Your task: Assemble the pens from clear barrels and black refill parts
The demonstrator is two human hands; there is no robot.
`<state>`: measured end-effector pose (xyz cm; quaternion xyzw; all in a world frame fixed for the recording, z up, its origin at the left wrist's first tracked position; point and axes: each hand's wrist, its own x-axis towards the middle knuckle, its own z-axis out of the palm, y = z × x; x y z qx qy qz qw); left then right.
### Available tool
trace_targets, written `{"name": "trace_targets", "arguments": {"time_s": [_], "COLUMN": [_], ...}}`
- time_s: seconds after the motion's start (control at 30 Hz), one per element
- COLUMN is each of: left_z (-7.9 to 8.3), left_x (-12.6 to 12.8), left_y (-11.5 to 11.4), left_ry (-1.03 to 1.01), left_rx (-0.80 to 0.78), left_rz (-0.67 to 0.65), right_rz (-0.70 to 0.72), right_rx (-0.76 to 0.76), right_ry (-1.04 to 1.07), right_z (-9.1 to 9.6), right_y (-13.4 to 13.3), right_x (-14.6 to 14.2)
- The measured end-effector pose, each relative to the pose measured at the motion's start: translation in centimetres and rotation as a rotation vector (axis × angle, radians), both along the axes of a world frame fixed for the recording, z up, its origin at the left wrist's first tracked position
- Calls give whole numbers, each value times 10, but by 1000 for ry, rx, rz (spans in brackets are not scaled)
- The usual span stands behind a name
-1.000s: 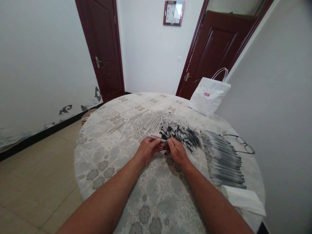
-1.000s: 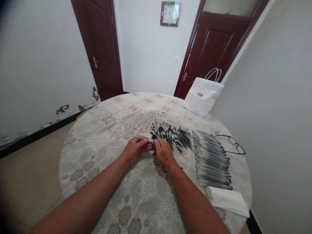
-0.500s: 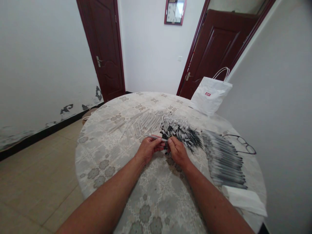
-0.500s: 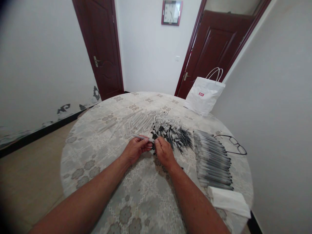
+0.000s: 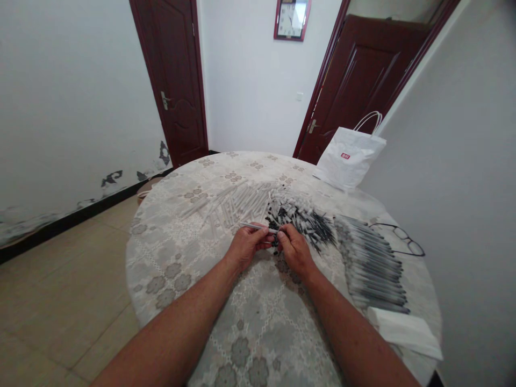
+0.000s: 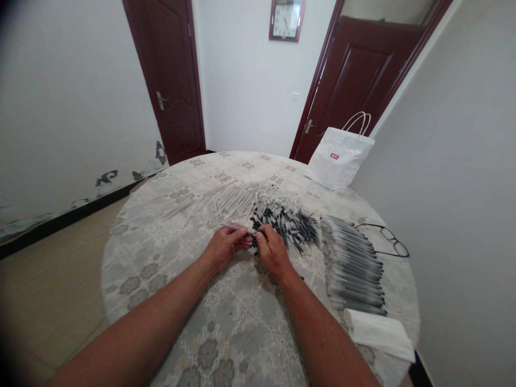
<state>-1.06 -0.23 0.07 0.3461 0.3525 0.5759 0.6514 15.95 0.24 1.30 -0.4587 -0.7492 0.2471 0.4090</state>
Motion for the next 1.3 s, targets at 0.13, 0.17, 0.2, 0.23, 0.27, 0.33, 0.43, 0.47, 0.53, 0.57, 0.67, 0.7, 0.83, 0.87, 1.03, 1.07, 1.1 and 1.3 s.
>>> {"name": "trace_targets", "arguments": {"time_s": [0.13, 0.17, 0.2, 0.23, 0.27, 0.33, 0.43, 0.47, 0.53, 0.57, 0.67, 0.7, 0.83, 0.87, 1.03, 1.07, 1.1, 1.3], "left_z": [3, 3, 3, 3, 2, 1, 1, 1, 1, 1, 1, 1, 0, -1, -2, -2, -2, 6], "left_x": [1, 1, 1, 0, 0, 0, 0, 0, -1, -2, -4, -4, -5, -5, -4, -4, -3, -3], "left_y": [-1, -2, -2, -1, -1, -1, -1, -1, 0, 0, 2, 2, 3, 3, 3, 3, 2, -2], "left_ry": [13, 16, 19, 22, 26, 31, 34, 32, 18, 8, -13, -15, -27, -32, -23, -9, 12, 255], "left_rx": [-12, -13, -12, -11, -10, -10, -4, -1, 0, 0, -4, -2, 38, 46, 51, 54, 59, 165], "left_rz": [1, 2, 1, -1, -2, -3, -4, 1, 27, 45, 75, 72, 35, 38, 78, 76, 72, 48], "right_rz": [6, 2, -4, -9, -11, -10, -4, -6, -16, -23, -29, -26, -29, -35, 7, 25, 40, -23], "right_rx": [3, 6, 9, 11, 11, 9, -5, -13, -42, -59, -121, -152, -329, -375, -504, -487, -456, -328], "right_ry": [-34, -42, -50, -55, -57, -52, -29, -15, 23, 47, 123, 154, 302, 328, 342, 316, 283, 310], "right_z": [1, 1, 1, 1, 1, 0, 0, 0, 0, 0, 1, 1, 1, 2, 10, 12, 15, 15], "right_y": [0, 0, -1, -1, -1, -1, 0, 0, 1, 2, 3, 3, 7, 8, 8, 6, 4, -3], "right_x": [0, 0, 0, 0, 0, 0, 0, 1, 3, 4, 5, 5, 2, 1, 2, 4, 7, 38]}}
